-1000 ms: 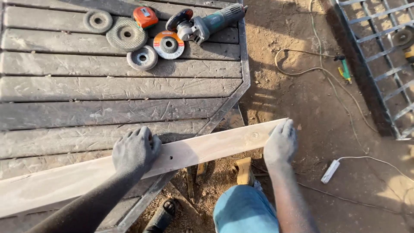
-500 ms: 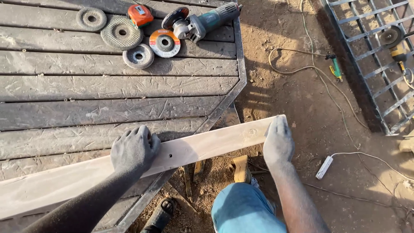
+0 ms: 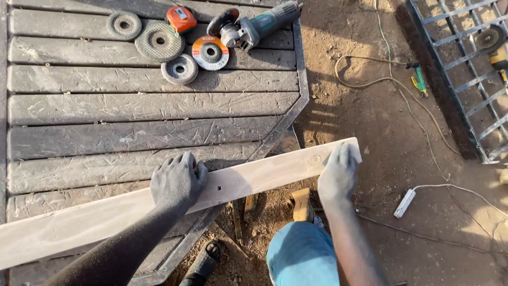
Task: Manual sanding of a wooden plank using a sanding block to smooth the surface and edges.
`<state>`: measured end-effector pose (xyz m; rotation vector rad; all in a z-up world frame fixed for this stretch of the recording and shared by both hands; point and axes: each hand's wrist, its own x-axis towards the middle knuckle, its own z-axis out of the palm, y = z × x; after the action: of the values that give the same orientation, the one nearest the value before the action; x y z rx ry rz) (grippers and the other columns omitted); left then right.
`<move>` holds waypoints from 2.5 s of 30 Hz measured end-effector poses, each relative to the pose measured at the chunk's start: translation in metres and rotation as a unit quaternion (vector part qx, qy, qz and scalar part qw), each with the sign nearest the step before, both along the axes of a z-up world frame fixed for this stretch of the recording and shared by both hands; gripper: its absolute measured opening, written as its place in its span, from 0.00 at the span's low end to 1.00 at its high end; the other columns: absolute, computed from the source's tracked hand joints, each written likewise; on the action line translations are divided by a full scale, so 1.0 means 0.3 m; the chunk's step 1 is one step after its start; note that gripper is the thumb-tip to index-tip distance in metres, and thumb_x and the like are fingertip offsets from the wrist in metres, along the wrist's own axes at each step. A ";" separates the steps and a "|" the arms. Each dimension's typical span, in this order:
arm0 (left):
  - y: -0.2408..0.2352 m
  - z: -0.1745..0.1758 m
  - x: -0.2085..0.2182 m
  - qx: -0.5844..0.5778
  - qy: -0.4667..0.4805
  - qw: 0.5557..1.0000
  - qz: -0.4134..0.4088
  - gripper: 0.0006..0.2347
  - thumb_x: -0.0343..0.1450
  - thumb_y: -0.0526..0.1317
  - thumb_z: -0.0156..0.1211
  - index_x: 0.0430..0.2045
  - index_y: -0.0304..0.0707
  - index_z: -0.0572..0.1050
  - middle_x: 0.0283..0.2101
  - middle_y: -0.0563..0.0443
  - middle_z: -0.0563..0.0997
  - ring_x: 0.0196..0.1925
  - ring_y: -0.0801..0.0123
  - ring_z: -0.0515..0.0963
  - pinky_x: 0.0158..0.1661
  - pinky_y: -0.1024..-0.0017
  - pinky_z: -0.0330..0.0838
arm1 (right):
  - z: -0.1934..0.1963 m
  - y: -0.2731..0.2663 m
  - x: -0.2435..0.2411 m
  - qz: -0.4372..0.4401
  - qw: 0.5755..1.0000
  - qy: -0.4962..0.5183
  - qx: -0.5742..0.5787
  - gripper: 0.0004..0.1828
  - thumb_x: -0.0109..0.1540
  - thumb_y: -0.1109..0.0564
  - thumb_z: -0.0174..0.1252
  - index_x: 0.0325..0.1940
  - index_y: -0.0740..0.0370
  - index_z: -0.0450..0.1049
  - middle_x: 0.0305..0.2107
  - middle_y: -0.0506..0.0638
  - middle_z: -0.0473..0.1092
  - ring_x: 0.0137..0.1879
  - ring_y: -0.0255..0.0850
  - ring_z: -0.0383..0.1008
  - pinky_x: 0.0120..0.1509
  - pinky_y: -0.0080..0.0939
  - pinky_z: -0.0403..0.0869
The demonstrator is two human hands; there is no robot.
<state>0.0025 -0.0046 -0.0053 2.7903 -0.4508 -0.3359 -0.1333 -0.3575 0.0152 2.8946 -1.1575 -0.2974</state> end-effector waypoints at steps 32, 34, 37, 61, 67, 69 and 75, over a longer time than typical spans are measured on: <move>-0.003 -0.024 -0.013 -0.040 0.004 0.999 0.007 0.11 0.68 0.52 0.53 0.23 0.47 0.71 0.31 0.45 0.82 0.42 0.51 0.84 0.43 0.56 0.74 | 0.059 0.134 0.085 -0.083 0.996 -0.038 0.023 0.29 0.72 0.52 0.31 0.78 0.59 0.55 0.74 0.53 0.57 0.71 0.58 0.62 0.63 0.67 0.70; 0.002 -0.018 0.011 -0.040 -0.011 0.999 0.011 0.11 0.68 0.51 0.53 0.23 0.47 0.71 0.32 0.46 0.82 0.42 0.51 0.84 0.43 0.56 0.74 | 0.167 0.271 0.129 -0.160 0.976 -0.106 0.102 0.30 0.74 0.46 0.26 0.79 0.56 0.53 0.73 0.53 0.57 0.72 0.57 0.60 0.65 0.66 0.66; -0.010 -0.006 -0.013 -0.030 0.014 0.999 0.001 0.11 0.68 0.52 0.52 0.24 0.48 0.72 0.33 0.46 0.82 0.43 0.53 0.83 0.44 0.57 0.74 | 0.017 0.149 0.002 0.008 0.997 0.073 0.027 0.32 0.68 0.61 0.38 0.79 0.59 0.53 0.78 0.52 0.48 0.78 0.55 0.53 0.64 0.67 0.72; -0.009 -0.004 -0.028 -0.026 -0.005 1.000 0.011 0.11 0.68 0.51 0.52 0.22 0.47 0.71 0.29 0.46 0.81 0.41 0.51 0.84 0.42 0.56 0.75 | -0.006 0.094 -0.008 0.010 0.997 0.047 0.055 0.32 0.68 0.60 0.39 0.80 0.52 0.52 0.72 0.55 0.58 0.71 0.56 0.62 0.62 0.69 0.67; -0.030 -0.009 0.008 -0.038 -0.027 0.999 0.002 0.11 0.68 0.52 0.53 0.22 0.48 0.71 0.28 0.46 0.80 0.39 0.51 0.84 0.42 0.57 0.75 | 0.052 0.215 0.047 0.057 0.994 0.067 -0.058 0.32 0.66 0.62 0.42 0.76 0.56 0.58 0.78 0.49 0.50 0.72 0.56 0.59 0.60 0.68 0.68; -0.011 -0.013 -0.012 -0.040 -0.027 0.999 0.009 0.12 0.68 0.52 0.53 0.21 0.47 0.71 0.28 0.46 0.81 0.39 0.51 0.84 0.42 0.56 0.75 | 0.151 0.274 0.016 0.112 0.989 0.093 -0.013 0.31 0.67 0.62 0.42 0.76 0.51 0.57 0.78 0.44 0.49 0.73 0.51 0.58 0.62 0.67 0.70; -0.003 -0.021 -0.010 -0.034 -0.021 0.999 0.001 0.12 0.68 0.53 0.52 0.23 0.47 0.71 0.29 0.46 0.81 0.40 0.52 0.84 0.42 0.56 0.75 | -0.228 -0.063 0.021 0.007 1.000 -0.011 -0.014 0.32 0.68 0.55 0.48 0.77 0.56 0.56 0.77 0.44 0.50 0.69 0.56 0.59 0.60 0.73 0.64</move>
<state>-0.0006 -0.0055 -0.0116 2.7350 -0.4601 -0.2562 -0.1271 -0.3765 -0.0531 2.8875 -1.1345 -0.2487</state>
